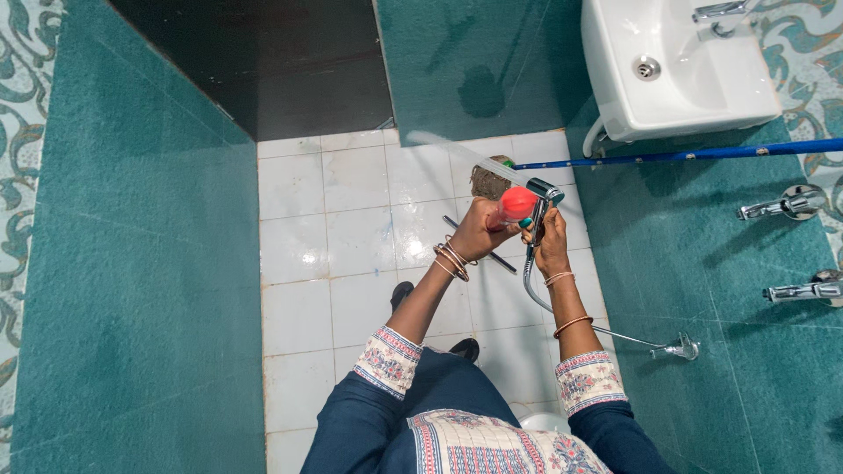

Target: The person cleans a bathroom floor by spraying a cleaning solution from a bottle and then using a squeegee to push the liquid across the tiled surface towards a drain.

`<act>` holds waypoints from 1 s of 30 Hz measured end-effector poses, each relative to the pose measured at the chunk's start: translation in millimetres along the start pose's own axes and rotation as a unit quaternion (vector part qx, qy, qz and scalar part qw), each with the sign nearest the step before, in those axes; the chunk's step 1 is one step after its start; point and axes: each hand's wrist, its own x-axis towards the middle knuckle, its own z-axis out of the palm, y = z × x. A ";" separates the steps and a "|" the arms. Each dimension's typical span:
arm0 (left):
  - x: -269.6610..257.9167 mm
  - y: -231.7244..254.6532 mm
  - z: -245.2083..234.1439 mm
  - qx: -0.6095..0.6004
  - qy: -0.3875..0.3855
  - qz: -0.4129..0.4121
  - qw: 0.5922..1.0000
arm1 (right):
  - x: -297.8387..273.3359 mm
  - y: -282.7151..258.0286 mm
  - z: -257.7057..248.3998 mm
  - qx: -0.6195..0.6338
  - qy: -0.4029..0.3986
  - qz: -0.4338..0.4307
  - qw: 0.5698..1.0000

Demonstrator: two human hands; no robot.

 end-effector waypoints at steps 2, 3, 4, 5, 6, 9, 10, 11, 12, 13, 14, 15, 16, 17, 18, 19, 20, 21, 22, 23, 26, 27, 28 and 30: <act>-2.8 0.3 2.2 -0.011 0.003 0.006 1.000 | 2.3 4.4 -1.4 0.005 0.000 0.004 1.000; -4.0 0.3 3.2 -0.024 0.005 0.014 1.000 | 2.6 6.1 -1.8 0.010 0.002 0.007 1.000; -5.5 0.5 3.9 -0.023 0.007 0.012 1.000 | 1.5 8.2 -2.0 0.010 0.001 0.010 1.000; -5.7 0.7 3.4 0.013 0.003 0.001 1.000 | 2.4 9.0 -2.0 0.003 -0.002 0.011 1.000; -6.2 1.5 2.6 0.049 -0.001 -0.010 0.999 | 2.8 9.6 -2.1 -0.003 -0.004 0.011 1.000; -7.5 5.5 1.8 -0.026 -0.004 0.014 1.000 | 1.9 11.4 -2.0 -0.012 -0.005 0.018 1.000; -8.3 6.4 1.1 -0.025 -0.002 0.013 1.000 | 1.0 12.5 -1.1 -0.013 -0.007 0.019 1.000; -8.4 6.7 1.2 -0.016 -0.001 0.008 1.000 | 0.0 13.0 -0.7 -0.004 -0.018 0.020 1.000; -8.6 6.5 1.6 -0.007 -0.001 0.002 1.000 | -0.8 13.3 -0.3 0.005 -0.028 0.021 0.999; -8.6 5.8 2.4 -0.007 0.001 0.002 1.000 | -1.8 13.5 0.0 0.004 -0.030 0.022 0.999; -8.3 4.7 3.2 0.009 0.002 -0.011 1.000 | -2.8 13.9 0.5 0.011 -0.030 0.022 0.999; -8.5 3.7 4.3 0.025 0.002 -0.023 0.999 | -3.6 14.6 1.0 0.018 -0.030 0.023 0.999; -8.5 2.8 5.5 0.025 0.005 -0.024 0.999 | -3.7 14.6 1.3 0.018 -0.032 0.024 0.999; -8.7 2.5 5.5 0.018 0.006 -0.013 1.000 | -3.4 15.1 2.5 0.022 -0.030 0.030 0.999; -8.9 2.3 5.2 0.011 0.008 -0.003 1.000 | -3.2 16.0 3.3 0.027 -0.029 0.036 0.999; -9.3 2.4 5.3 0.012 0.010 -0.004 1.000 | -3.6 17.3 3.0 0.027 -0.031 0.038 0.998; -9.9 2.5 5.4 0.017 0.011 -0.002 1.000 | -3.7 18.8 2.0 0.031 -0.040 0.036 0.998; -10.5 2.5 4.7 0.022 0.011 0.001 1.000 | -3.1 20.8 1.4 0.035 -0.049 0.033 0.998; -11.5 2.7 4.0 0.023 0.013 0.000 1.000 | -2.7 23.6 1.1 0.035 -0.050 0.034 0.998; -12.0 2.6 4.4 0.013 0.011 -0.003 1.000 | -3.0 26.3 -0.3 0.039 -0.051 0.041 0.997; -12.6 1.9 6.0 0.014 0.013 -0.011 1.000 | -2.7 33.1 -4.4 0.042 -0.050 0.049 0.997; -13.0 1.8 6.4 0.024 0.015 -0.017 0.999 | -2.4 35.2 -5.5 0.041 -0.048 0.050 0.997; -13.2 1.7 6.6 0.025 0.017 -0.016 0.999 | -1.9 36.9 -6.8 0.041 -0.049 0.050 0.997; -13.2 1.3 7.1 -0.025 0.016 -0.022 0.999 | -0.8 39.7 -8.8 0.038 -0.062 0.041 0.997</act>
